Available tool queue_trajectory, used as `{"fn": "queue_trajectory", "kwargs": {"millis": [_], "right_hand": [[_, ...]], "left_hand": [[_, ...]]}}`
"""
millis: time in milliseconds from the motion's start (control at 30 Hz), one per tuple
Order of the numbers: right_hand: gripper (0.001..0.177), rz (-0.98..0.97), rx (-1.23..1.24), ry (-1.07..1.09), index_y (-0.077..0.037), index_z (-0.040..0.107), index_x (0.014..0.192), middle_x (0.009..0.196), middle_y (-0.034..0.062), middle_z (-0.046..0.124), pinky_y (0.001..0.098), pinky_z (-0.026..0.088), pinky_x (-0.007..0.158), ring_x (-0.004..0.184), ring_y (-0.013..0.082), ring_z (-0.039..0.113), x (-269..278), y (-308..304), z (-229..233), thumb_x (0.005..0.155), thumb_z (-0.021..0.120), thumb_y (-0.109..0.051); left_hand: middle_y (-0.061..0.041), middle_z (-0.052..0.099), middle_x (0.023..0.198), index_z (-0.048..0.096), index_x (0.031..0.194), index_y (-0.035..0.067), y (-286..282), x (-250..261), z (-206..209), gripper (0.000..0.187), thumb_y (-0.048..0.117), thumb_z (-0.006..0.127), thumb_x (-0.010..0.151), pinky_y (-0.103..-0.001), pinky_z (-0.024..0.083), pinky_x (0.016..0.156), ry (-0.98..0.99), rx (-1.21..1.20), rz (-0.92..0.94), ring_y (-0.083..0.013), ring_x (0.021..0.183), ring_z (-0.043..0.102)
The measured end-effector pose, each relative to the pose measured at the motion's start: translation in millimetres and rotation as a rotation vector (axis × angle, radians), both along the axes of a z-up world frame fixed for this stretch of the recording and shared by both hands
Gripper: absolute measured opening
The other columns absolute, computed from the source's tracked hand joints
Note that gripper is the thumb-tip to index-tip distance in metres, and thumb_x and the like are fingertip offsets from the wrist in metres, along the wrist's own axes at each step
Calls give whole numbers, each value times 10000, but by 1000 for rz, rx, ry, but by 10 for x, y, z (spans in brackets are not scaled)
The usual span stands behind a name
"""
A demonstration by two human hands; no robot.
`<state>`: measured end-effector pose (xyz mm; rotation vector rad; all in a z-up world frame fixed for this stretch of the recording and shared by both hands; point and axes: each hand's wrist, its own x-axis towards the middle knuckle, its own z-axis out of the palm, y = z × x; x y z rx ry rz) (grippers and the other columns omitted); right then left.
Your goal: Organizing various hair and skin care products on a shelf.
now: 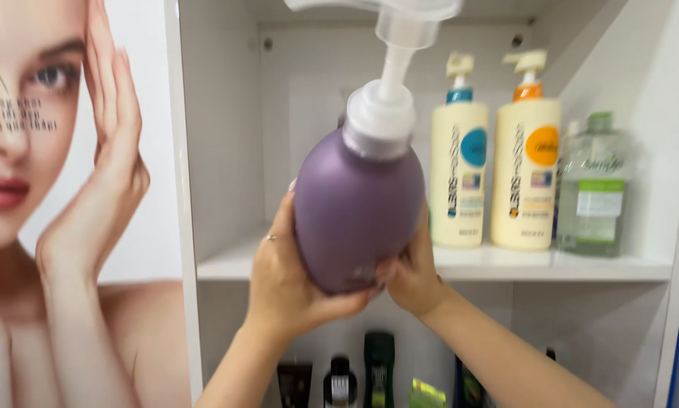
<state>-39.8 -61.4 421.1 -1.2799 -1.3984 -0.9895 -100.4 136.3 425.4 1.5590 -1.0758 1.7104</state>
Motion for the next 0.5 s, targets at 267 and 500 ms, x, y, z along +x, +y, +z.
{"fn": "queue_trajectory", "kwargs": {"millis": [267, 500], "right_hand": [[1404, 145, -194, 290, -68, 12, 1697, 1744, 154, 216, 456, 269, 1339, 1618, 277, 294, -383, 396, -1438, 725, 894, -567], [990, 39, -99, 840, -53, 71, 1652, 1679, 170, 243, 406, 249, 1242, 1550, 281, 263, 247, 801, -2870, 963, 671, -434]], "left_hand": [[-207, 696, 1292, 280, 1529, -30, 350, -5, -1862, 1249, 497, 926, 600, -401, 641, 967, 367, -112, -192, -337, 1136, 778], [-216, 698, 1253, 271, 1573, 86, 574, 399, -2980, 1293, 516, 877, 515, -418, 599, 908, 1076, -148, 92, -354, 1110, 730]]}}
